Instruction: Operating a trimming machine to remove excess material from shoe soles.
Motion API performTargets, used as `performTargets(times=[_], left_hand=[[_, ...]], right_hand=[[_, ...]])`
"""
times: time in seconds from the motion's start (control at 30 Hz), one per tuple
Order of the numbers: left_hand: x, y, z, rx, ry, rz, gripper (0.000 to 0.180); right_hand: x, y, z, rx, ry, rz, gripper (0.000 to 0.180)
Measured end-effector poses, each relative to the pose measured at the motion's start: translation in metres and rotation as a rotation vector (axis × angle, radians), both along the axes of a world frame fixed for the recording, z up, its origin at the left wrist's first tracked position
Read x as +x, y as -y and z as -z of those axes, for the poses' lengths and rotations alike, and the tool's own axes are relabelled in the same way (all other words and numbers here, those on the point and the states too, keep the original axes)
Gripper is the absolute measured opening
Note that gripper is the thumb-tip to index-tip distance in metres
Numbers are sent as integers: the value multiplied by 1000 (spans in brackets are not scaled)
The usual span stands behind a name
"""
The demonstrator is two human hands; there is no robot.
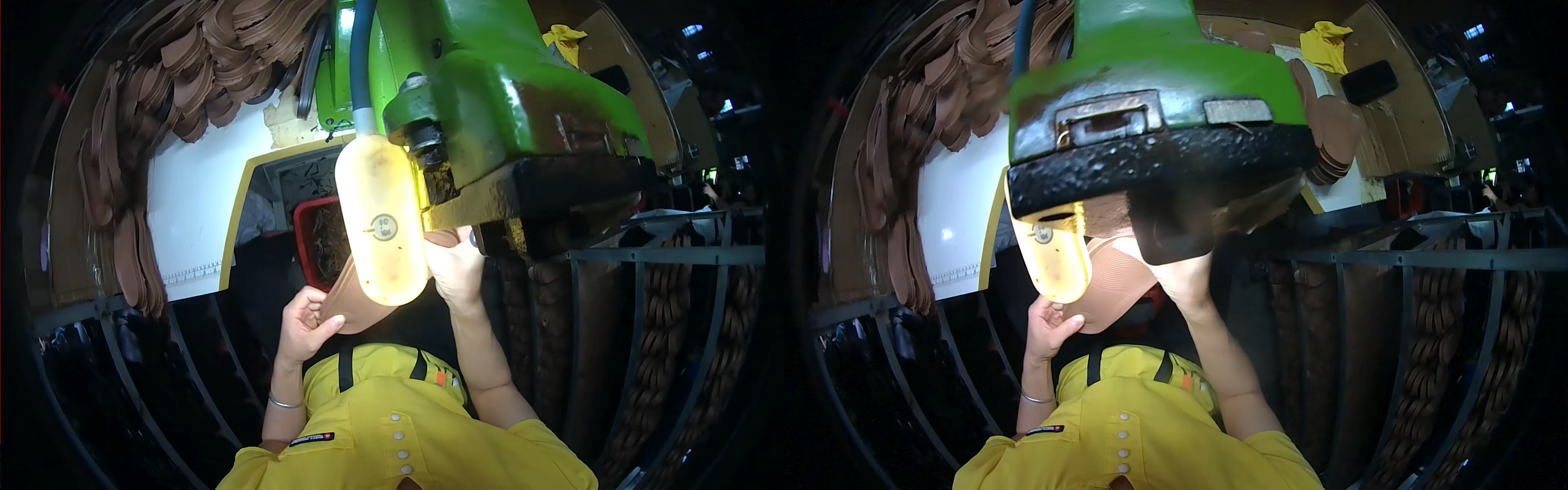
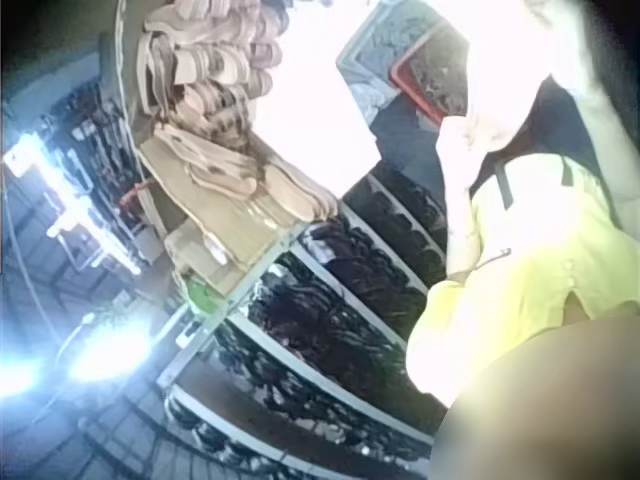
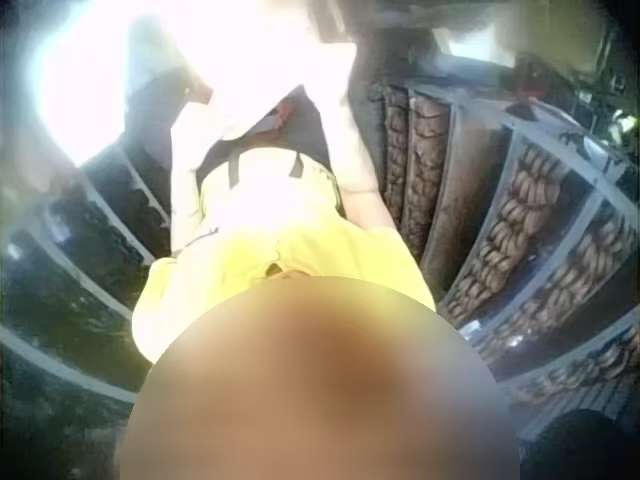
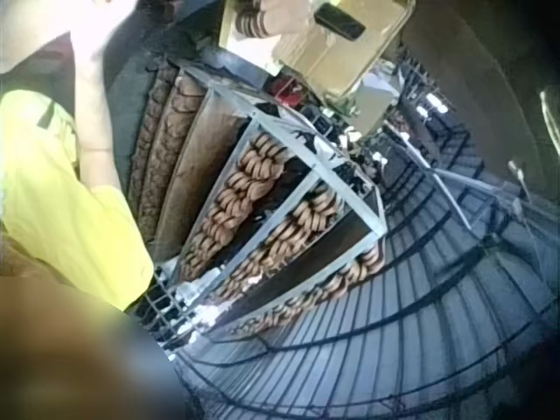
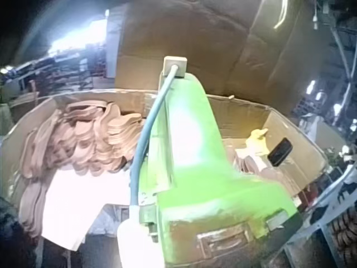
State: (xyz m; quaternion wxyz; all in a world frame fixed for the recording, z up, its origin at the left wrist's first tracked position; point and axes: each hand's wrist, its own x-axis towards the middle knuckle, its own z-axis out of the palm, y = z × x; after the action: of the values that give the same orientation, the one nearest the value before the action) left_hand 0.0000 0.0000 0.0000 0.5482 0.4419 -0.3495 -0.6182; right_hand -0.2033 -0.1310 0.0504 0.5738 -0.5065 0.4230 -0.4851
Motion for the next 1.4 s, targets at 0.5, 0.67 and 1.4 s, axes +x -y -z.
performTargets(times=[0.5,0.67,1.4], left_hand=[[-91,45,4,-69,-153,241,32],[-135,72,-13,-67,-151,315,24],[-305,337,-36,-483,883,18,67]], right_hand=[[-23,-99,52,-74,-91,403,54],[-133,10,-2,-445,-358,762,46],[-238,158,-25,-64,-961,733,43]])
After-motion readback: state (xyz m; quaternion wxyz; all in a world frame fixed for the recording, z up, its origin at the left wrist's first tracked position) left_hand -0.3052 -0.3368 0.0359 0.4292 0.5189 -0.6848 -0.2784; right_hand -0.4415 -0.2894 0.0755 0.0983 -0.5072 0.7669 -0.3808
